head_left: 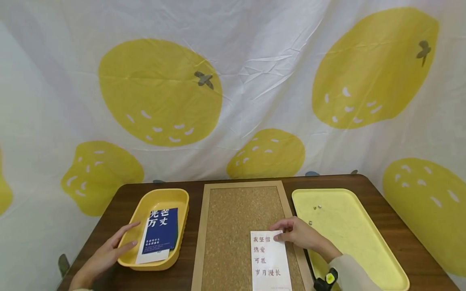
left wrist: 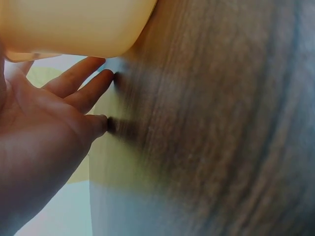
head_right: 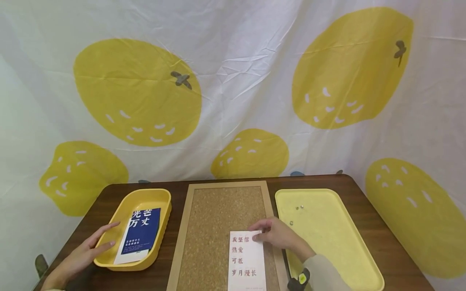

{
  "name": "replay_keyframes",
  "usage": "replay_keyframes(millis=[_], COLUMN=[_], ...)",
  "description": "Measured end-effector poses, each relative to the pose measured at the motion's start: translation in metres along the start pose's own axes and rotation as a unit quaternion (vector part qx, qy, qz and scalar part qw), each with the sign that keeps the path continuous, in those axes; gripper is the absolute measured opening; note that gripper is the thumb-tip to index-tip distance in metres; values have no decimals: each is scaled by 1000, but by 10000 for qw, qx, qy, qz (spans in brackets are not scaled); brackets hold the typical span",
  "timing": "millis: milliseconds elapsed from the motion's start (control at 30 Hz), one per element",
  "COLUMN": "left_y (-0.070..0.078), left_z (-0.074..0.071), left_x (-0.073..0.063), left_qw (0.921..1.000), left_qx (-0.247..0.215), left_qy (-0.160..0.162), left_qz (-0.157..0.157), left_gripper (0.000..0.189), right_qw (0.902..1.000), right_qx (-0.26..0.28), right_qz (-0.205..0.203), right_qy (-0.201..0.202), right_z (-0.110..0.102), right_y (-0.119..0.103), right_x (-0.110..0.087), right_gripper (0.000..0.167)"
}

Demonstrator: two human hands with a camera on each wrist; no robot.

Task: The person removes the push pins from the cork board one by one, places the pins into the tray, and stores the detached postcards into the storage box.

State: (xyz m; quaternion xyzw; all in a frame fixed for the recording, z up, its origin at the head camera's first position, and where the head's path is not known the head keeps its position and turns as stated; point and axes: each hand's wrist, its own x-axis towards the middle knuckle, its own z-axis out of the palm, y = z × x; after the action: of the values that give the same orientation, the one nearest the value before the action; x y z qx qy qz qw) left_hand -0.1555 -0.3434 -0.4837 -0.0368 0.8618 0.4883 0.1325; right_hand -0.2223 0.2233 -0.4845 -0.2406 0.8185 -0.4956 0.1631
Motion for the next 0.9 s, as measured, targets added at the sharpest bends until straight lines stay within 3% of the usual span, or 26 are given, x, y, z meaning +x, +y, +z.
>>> replay_keyframes(millis=[433,900], left_y=[0,-2], left_z=[-1,0], left_x=[2,3], left_qw=[9995,9995], left_qx=[45,37], left_qy=[-31,11], left_qz=[-311,-319], left_gripper=[77,76], right_qw=[9987,9961], right_qx=[252,671], right_qz=[443,488], right_qy=[63,310], right_z=[-5,-3], right_y=[-5,-17], right_x=[2,13], right_gripper=[26,29])
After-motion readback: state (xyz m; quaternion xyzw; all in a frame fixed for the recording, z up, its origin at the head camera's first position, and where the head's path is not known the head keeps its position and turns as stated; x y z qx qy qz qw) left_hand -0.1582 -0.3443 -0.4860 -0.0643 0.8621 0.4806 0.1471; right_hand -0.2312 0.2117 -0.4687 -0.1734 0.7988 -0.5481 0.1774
